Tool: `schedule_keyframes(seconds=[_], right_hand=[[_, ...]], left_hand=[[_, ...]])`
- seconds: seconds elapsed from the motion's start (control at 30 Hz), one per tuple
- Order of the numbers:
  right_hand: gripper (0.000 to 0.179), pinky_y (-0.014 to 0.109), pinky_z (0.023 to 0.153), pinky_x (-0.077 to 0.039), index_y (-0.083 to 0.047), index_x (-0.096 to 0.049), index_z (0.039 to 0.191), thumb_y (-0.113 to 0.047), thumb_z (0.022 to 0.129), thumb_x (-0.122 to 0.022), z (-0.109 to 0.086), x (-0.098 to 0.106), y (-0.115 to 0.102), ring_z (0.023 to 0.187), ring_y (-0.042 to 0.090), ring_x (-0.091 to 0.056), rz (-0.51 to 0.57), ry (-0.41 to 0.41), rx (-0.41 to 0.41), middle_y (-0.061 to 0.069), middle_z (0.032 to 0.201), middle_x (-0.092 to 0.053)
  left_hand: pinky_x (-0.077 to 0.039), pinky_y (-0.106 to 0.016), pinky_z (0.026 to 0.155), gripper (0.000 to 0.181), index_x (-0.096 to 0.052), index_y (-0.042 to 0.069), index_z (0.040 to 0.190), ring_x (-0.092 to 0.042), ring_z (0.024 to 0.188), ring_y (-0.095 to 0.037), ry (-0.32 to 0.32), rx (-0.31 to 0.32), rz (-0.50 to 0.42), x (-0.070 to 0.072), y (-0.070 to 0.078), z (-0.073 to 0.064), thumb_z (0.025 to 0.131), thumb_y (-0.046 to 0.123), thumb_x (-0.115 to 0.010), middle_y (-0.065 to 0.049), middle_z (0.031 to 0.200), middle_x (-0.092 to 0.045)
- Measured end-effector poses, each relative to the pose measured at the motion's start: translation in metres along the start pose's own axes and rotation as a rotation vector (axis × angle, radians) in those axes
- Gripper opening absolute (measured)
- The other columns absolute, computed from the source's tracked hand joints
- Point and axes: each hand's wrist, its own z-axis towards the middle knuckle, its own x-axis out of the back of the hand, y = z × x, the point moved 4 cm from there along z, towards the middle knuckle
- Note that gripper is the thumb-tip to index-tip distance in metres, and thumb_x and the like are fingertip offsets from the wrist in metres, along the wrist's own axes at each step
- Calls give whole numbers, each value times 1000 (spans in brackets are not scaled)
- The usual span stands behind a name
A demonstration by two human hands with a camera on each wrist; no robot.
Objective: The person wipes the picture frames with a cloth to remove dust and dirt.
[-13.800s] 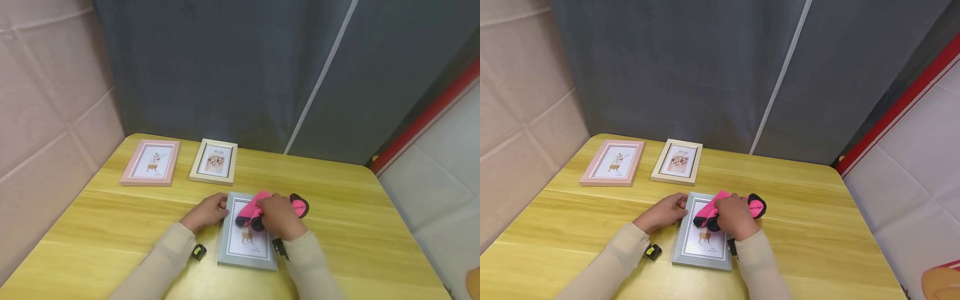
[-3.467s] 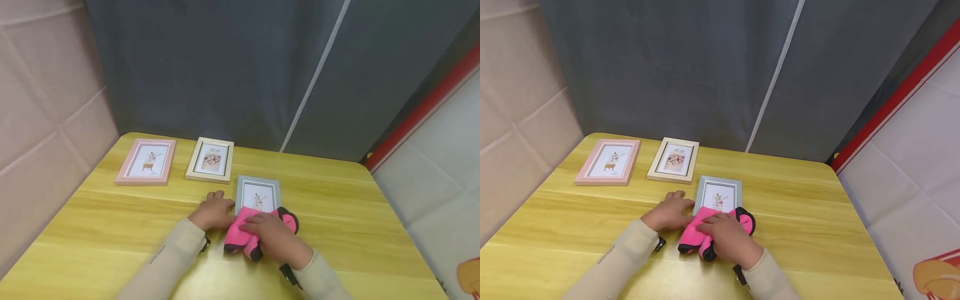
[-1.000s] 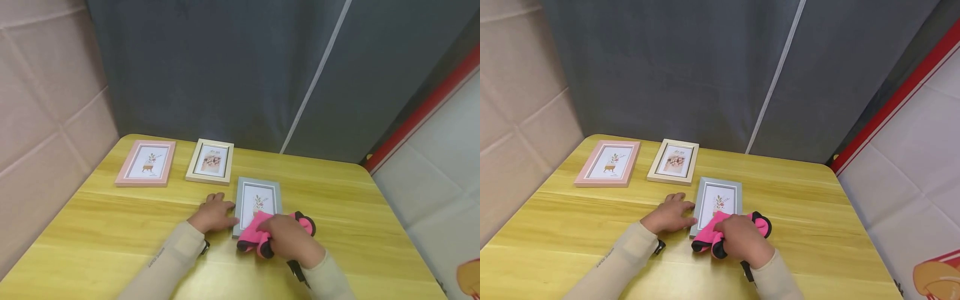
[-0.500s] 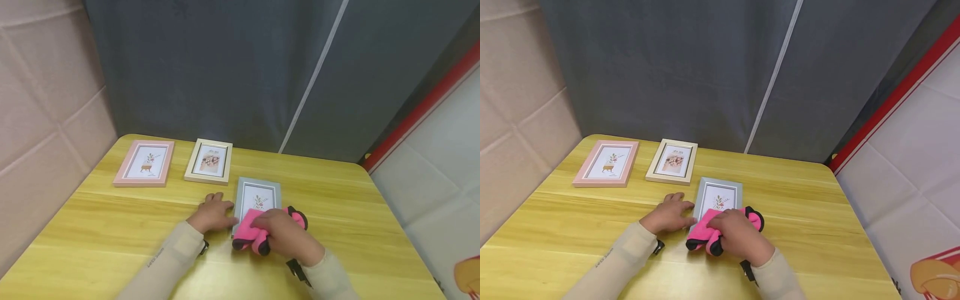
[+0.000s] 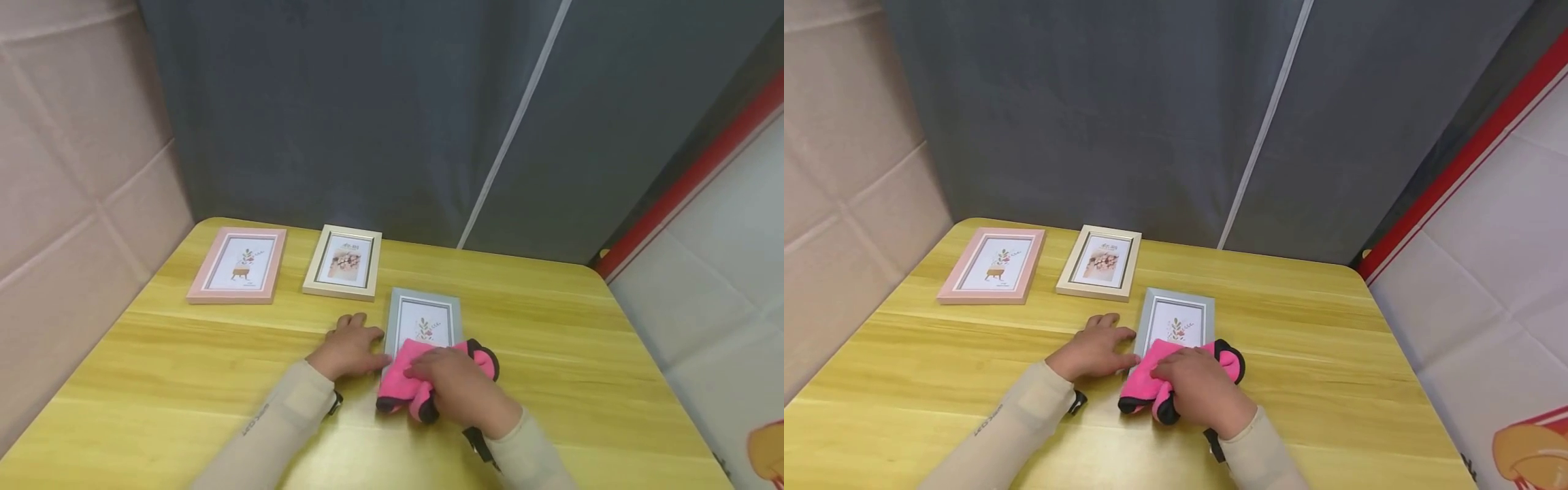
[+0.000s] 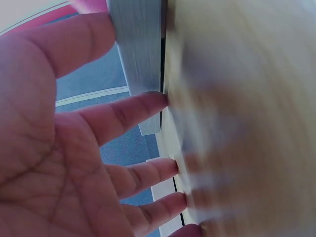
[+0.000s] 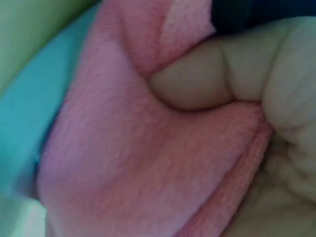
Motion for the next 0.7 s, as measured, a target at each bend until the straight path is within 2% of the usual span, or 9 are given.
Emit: schedule_keyframes(seconds=[0.23,0.33,0.4,0.5,0.6,0.7], right_hand=[[30,44,93,-48,-19,-78,105,-2,81,-76,-9,7,14,100,22,-62,26,-1,-190,-4,102,-72],[27,44,92,-48,-19,-78,104,-4,81,-78,-9,8,15,97,22,-60,23,0,-204,-4,100,-71],[27,44,92,-48,-19,-78,102,-2,81,-76,-7,9,14,97,22,-61,4,14,-159,-4,98,-71],[33,43,96,-48,-18,-77,102,5,79,-73,-2,9,10,101,21,-63,-18,58,-40,-4,100,-72],[42,42,102,-45,-17,-76,109,10,78,-68,3,4,2,110,20,-63,-19,86,89,-3,108,-71],[46,44,106,-43,-18,-73,119,8,82,-66,7,-3,-5,119,22,-59,-21,65,141,-2,119,-68]], left_hand=[[-30,-67,105,56,-63,12,134,-28,137,-46,6,-4,-14,0,0,0,88,45,-70,-24,151,-34],[-30,-67,105,57,-63,11,134,-28,137,-46,5,-6,-18,1,0,-1,88,45,-70,-24,152,-34],[-30,-67,105,57,-62,12,134,-28,138,-46,5,-2,-23,1,-1,-1,88,45,-70,-24,152,-34],[-31,-66,104,58,-63,13,134,-29,137,-45,7,3,-22,2,-2,-1,88,46,-70,-22,152,-35],[-32,-66,104,56,-64,14,133,-29,137,-45,9,2,-5,1,-3,0,88,47,-69,-22,151,-36],[-31,-67,104,54,-64,14,133,-29,137,-45,7,-1,11,0,-2,1,90,47,-67,-23,151,-36]])
